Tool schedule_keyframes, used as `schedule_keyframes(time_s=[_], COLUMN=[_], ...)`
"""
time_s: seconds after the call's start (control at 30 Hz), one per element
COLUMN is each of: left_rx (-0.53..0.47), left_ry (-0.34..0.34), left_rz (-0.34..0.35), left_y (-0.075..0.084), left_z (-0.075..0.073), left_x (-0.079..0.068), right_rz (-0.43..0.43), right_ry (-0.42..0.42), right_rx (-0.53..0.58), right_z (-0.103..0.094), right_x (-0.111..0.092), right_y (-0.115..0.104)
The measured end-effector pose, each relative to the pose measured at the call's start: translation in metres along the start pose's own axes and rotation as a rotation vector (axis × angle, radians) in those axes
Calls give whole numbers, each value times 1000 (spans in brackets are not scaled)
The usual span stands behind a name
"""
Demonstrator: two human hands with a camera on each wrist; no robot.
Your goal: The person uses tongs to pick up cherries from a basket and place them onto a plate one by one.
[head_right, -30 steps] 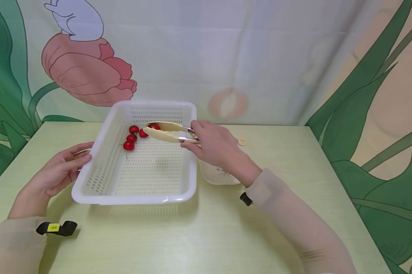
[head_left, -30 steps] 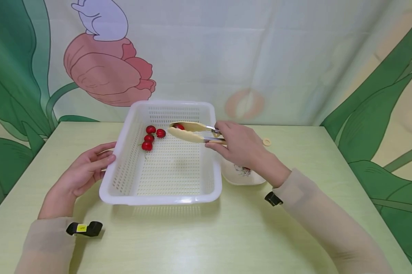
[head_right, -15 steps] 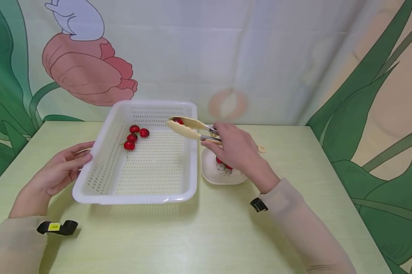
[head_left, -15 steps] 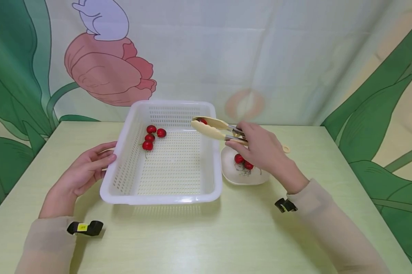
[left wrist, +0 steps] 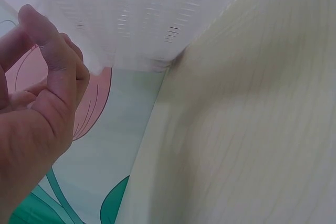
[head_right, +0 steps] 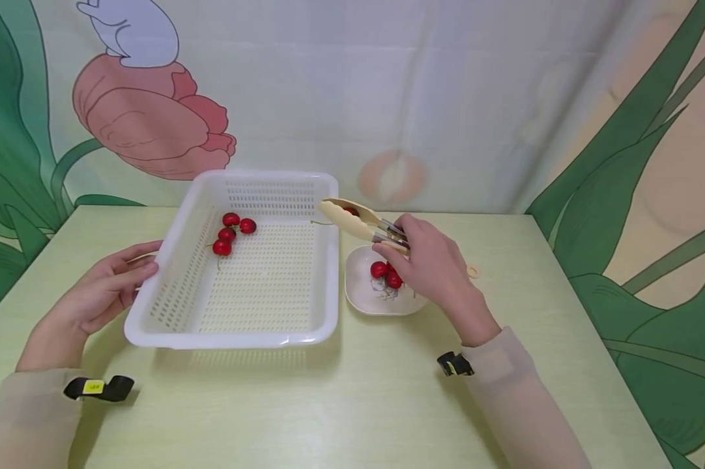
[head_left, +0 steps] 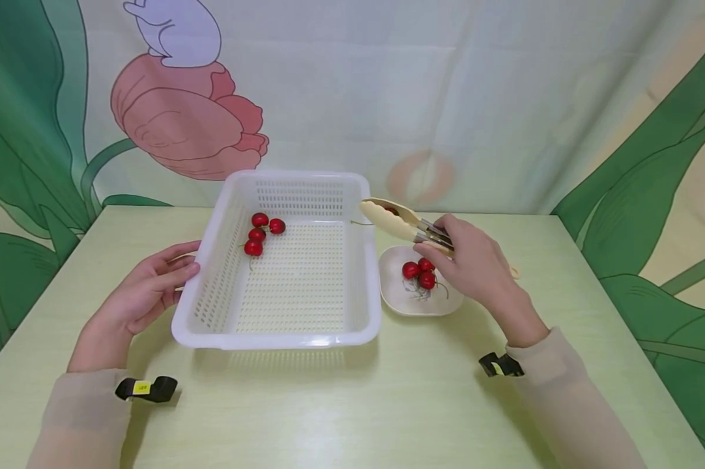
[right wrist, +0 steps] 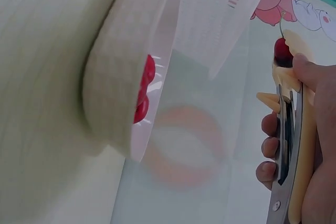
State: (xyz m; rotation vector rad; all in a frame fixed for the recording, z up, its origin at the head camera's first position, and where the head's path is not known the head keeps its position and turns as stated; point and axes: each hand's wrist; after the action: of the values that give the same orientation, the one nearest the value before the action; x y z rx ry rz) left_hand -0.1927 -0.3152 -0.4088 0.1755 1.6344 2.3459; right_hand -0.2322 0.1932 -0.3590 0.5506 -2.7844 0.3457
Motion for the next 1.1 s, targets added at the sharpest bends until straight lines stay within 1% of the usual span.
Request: schedule_keyframes(time_s=[0.33, 0.57, 0.83, 1.1], left_rx=[-14, -13, -9, -7], left_ry=[1, 4, 18, 7], left_rz=[1, -5, -13, -9], left_y=[0, 1, 0, 1], left_z=[0, 1, 0, 1], left_x=[-1, -2, -2, 0], right_rz=[44, 34, 59, 50], right_ry=[-28, -52, -115, -126], right_rx=[-15, -41, -50, -56], right_z=[0, 4, 10, 15], right_x=[-18, -28, -32, -32], right_y=[18, 30, 32, 35])
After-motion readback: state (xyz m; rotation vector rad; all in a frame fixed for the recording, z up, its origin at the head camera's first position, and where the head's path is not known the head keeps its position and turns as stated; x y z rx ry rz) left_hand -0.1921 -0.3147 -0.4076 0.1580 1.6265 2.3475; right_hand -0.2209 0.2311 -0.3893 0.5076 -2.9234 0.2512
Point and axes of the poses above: each hand's wrist, its own x-axis towards the middle knuckle, its own z-axis out of the palm, y = z × x, and after that the axes turned 12 degrees about -x, right-handed
